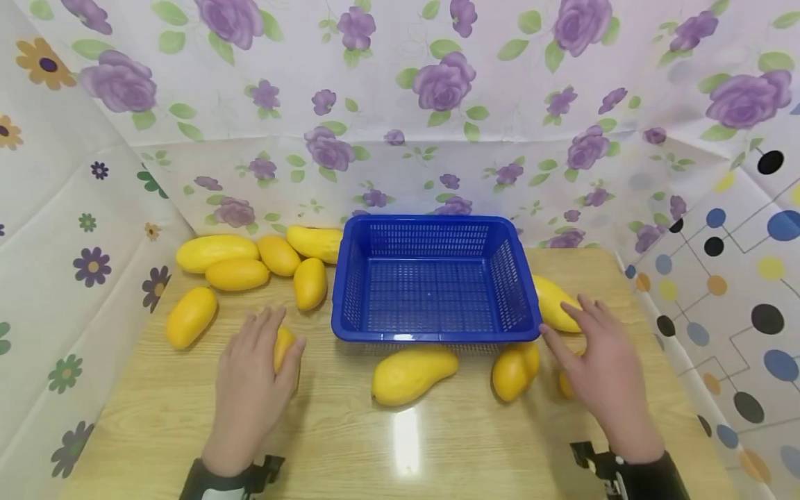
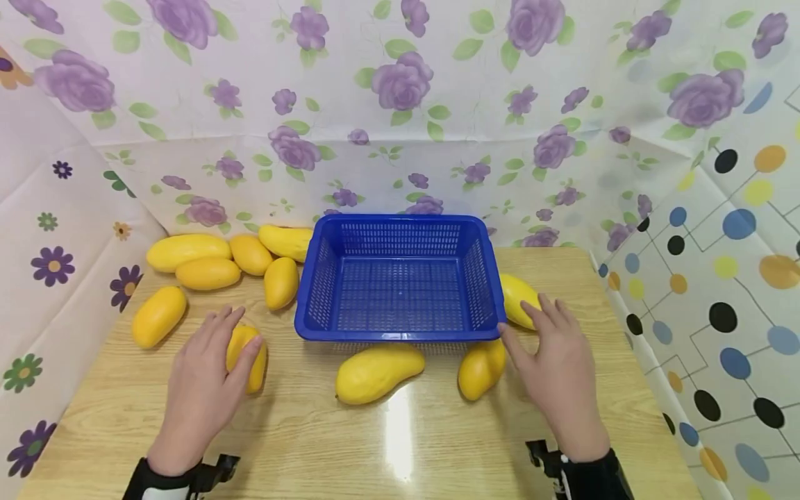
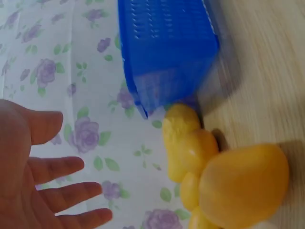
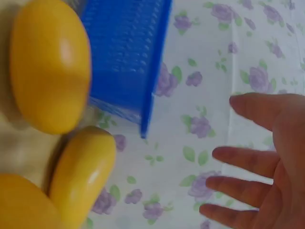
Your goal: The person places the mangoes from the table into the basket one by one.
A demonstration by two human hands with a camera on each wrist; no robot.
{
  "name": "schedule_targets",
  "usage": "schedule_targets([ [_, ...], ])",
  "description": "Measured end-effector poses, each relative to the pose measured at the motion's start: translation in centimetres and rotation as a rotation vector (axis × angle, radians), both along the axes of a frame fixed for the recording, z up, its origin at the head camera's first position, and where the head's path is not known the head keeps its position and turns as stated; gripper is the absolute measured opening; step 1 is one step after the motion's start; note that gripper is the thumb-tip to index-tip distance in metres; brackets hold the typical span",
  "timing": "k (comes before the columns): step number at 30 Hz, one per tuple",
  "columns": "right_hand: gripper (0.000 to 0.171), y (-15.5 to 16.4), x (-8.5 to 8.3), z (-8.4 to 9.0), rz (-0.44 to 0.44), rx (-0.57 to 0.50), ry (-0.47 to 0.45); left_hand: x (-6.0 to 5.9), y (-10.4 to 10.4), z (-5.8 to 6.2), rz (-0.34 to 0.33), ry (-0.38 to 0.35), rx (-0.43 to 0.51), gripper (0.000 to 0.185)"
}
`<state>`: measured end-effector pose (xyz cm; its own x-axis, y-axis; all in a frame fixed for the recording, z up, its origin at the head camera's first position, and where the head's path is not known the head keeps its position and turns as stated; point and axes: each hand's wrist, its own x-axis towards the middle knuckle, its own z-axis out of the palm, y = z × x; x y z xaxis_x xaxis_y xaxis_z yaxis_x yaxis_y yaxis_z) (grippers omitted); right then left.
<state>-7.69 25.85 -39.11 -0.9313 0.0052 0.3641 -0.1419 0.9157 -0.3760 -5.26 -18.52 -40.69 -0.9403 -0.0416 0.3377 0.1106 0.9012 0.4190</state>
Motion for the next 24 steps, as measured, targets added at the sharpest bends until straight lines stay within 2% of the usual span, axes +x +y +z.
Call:
schedule_targets([
  [3,0.061,0.6,-1.0,0.9,-0.029,0.0,-0.071,-0.3,0.3,0.1,0.013,0.004,0.056,0.055],
  [6,0.068,1.7,-2.5,1.7,-0.04,0.035,-0.185,-1.2,0.8,0.6,0.029,-0.093,0.162,0.062],
  [11,0.079,3.6,-5.4,2.5,-0.014,0.089,-0.344,-4.4,1.8,1.6,0.054,-0.274,0.345,0.074],
  [15,0.09,4.5,-7.2,2.0,0.012,0.109,-0.458,-7.1,2.7,1.6,0.052,-0.38,0.395,0.074],
  [17,0.094,4.5,-7.9,1.6,0.024,0.111,-0.504,-8.1,3.1,1.3,0.05,-0.411,0.418,0.071],
  [19,0.097,4.5,-8.4,1.2,0.038,0.115,-0.538,-8.8,3.4,0.8,0.051,-0.411,0.431,0.067],
  [24,0.105,4.5,-9.9,0.2,0.074,0.094,-0.601,-9.6,3.6,0.0,0.062,-0.418,0.466,0.063],
])
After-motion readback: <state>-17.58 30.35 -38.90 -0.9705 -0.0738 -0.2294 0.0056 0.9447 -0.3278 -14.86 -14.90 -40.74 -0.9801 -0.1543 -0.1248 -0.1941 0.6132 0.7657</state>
